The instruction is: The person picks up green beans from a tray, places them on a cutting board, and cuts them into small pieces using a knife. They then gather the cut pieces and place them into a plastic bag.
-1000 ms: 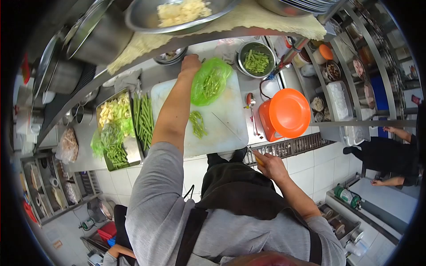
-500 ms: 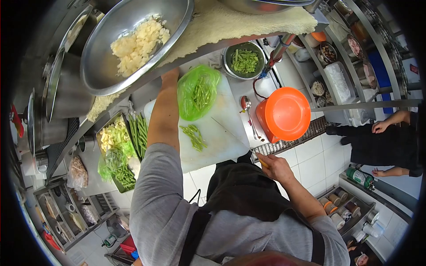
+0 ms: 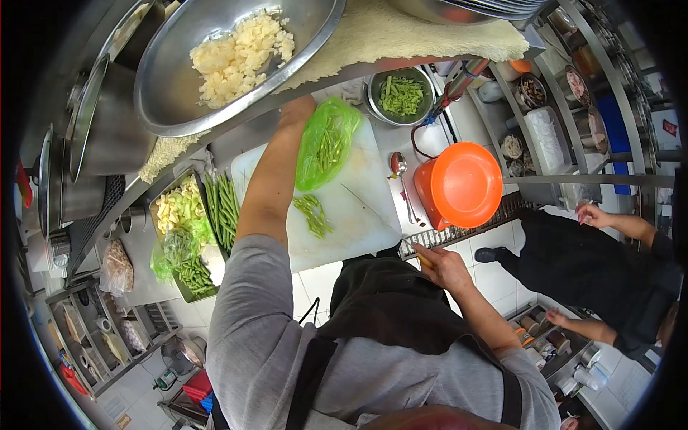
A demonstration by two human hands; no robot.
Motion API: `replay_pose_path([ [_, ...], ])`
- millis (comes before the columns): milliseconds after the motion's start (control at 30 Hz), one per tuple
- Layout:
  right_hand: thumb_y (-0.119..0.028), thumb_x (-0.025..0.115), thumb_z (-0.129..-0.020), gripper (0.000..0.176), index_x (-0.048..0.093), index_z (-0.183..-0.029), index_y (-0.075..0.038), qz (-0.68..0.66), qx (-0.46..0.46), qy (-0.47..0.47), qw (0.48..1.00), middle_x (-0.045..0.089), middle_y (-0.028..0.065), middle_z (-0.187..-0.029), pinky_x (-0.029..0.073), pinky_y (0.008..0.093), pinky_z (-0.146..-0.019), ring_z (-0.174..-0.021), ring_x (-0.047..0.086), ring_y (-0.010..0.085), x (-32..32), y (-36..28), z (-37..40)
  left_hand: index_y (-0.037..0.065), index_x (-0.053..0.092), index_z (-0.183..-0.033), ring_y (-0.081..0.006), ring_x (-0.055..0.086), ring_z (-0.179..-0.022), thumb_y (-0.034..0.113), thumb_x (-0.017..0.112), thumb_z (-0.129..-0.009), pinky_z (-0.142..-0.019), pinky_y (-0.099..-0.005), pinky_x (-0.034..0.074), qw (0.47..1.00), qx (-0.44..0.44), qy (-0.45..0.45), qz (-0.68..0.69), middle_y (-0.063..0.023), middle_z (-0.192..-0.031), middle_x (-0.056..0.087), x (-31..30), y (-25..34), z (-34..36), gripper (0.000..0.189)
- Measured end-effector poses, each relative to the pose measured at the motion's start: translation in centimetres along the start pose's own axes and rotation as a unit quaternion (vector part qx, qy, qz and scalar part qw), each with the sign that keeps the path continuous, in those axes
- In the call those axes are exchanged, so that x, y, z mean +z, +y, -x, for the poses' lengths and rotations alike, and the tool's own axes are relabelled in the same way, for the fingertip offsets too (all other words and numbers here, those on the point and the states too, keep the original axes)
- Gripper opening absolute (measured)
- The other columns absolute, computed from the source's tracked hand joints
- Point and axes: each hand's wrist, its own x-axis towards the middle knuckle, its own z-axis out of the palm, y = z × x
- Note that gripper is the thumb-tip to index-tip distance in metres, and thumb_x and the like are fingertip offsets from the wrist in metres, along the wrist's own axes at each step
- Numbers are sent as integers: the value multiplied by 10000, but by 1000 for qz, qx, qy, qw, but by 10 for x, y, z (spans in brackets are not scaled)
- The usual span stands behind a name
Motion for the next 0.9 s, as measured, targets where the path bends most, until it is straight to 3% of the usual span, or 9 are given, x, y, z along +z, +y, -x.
replay_pose_path([
  [133, -149, 740, -779, 627, 565, -1380, -180, 1, 0, 8, 1000, 642, 146, -837, 561, 439, -681, -723, 662, 350, 1, -1, 1, -17, 694, -1115, -357, 642, -1140, 223, 580, -863, -974, -457, 514, 997, -13, -71, -10, -214, -1130, 695, -32, 9, 7, 366],
  [267, -138, 728, -774, 609, 586, -1364, -191, -14, 14, 17, 1000, 643, 149, -829, 559, 448, -679, -732, 664, 362, 0, -6, 4, 2, 703, -1090, -348, 665, -1089, 229, 601, -833, -936, -455, 520, 999, 30, -29, -16, -196, -1088, 712, -27, 3, -14, 357],
  [333, -120, 725, -761, 600, 608, -1345, -192, -27, 20, 25, 999, 645, 143, -817, 559, 451, -675, -735, 667, 361, 1, -6, 3, 44, 709, -1077, -321, 691, -1013, 251, 612, -834, -889, -431, 526, 943, 222, 212, 127, -165, -1031, 731, -45, 16, -15, 333],
  [400, -124, 724, -762, 610, 601, -1355, -195, -11, 22, 17, 1000, 648, 141, -832, 557, 448, -689, -747, 667, 360, 5, -3, 4, 69, 709, -1049, -291, 703, -953, 313, 617, -869, -869, -396, 525, 894, 261, 190, 310, -137, -996, 739, -59, 53, -6, 317],
  [467, -141, 719, -778, 610, 583, -1370, -202, -14, 20, 13, 1000, 652, 153, -853, 558, 456, -699, -753, 665, 372, 7, 0, 4, 62, 713, -1049, -263, 710, -947, 360, 610, -904, -874, -372, 523, 957, 167, -7, 236, -127, -964, 740, -104, 113, 33, 348],
  [567, -153, 715, -791, 611, 569, -1381, -209, -9, 8, 11, 1000, 659, 160, -878, 559, 460, -720, -772, 665, 379, 4, -2, 4, 79, 722, -1062, -278, 710, -943, 402, 619, -917, -888, -372, 522, 932, 227, -38, 281, -128, -977, 742, -83, 137, 47, 368],
  [700, -145, 718, -783, 615, 574, -1378, -206, -12, 12, 15, 1000, 659, 156, -872, 558, 455, -730, -787, 667, 370, 6, -1, 7, 82, 733, -1059, -367, 678, -1000, 385, 626, -917, -926, -431, 515, 951, 182, 199, 150, -170, -1100, 714, -89, 109, 38, 352],
  [833, -137, 725, -775, 624, 575, -1377, -205, -8, 13, 30, 999, 655, 156, -864, 554, 456, -728, -790, 667, 365, 11, -1, 11, 132, 650, -1246, -347, 616, -1146, 399, 641, -895, -975, -473, 488, 853, 176, 477, -117, -190, -1270, 638, -74, -26, -10, 440],
  [900, -140, 729, -774, 625, 576, -1376, -203, -8, 15, 31, 999, 652, 156, -860, 549, 457, -730, -798, 666, 365, 11, 0, 13, 119, 571, -1335, -338, 563, -1228, 448, 657, -879, -991, -500, 476, 865, 18, 497, -72, -189, -1336, 588, -87, -69, -3, 569],
])
